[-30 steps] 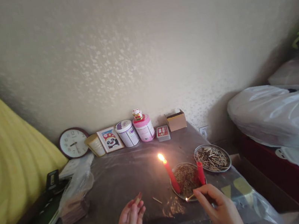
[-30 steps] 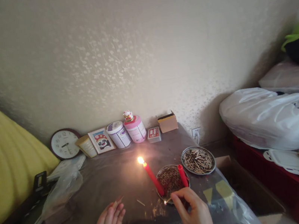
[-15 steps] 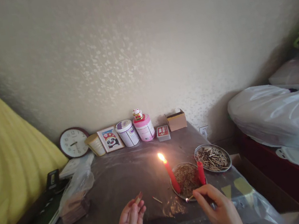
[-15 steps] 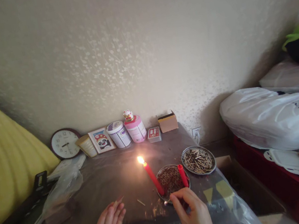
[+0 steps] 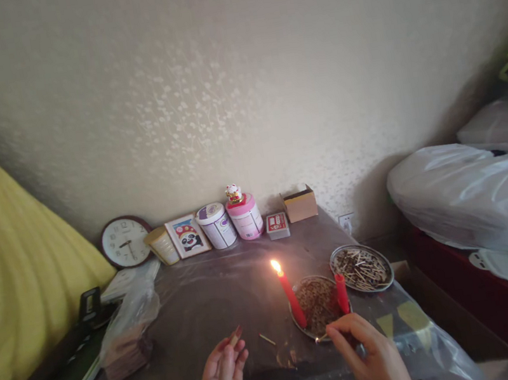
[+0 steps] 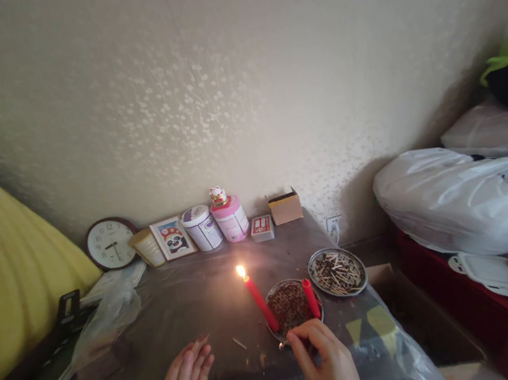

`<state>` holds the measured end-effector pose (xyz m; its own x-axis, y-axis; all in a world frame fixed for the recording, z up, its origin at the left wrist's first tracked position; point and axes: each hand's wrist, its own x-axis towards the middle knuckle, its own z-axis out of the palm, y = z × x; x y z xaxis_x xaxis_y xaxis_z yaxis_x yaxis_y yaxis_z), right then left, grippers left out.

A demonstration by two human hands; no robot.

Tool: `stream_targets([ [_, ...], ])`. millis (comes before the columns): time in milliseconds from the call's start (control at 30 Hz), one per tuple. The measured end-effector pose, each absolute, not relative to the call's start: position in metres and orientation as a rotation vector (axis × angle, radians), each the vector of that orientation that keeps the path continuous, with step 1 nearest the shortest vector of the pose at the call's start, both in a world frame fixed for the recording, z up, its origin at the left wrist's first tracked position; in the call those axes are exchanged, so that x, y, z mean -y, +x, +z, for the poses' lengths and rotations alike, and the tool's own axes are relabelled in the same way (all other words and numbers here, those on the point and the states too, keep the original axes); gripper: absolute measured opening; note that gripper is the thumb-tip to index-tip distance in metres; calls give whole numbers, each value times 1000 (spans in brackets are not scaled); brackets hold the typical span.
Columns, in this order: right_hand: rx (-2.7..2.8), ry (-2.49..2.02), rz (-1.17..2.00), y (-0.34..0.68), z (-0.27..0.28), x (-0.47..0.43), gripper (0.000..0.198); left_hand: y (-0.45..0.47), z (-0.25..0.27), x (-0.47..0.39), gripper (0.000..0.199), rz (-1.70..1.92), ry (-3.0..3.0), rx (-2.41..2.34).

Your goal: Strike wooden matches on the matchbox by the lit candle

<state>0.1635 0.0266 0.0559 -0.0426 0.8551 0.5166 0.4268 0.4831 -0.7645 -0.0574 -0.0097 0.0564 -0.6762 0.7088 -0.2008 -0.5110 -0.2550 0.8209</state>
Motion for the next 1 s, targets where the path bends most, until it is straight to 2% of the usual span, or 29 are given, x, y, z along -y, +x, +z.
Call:
stream_targets([
  [700, 1740, -1127, 465, 166, 53, -24, 26, -60, 57, 9, 53, 1988, 229, -1185],
  [1000, 1855, -998, 340, 171, 48, -32, 23, -90, 32, 4, 37, 1898, 229, -1069],
])
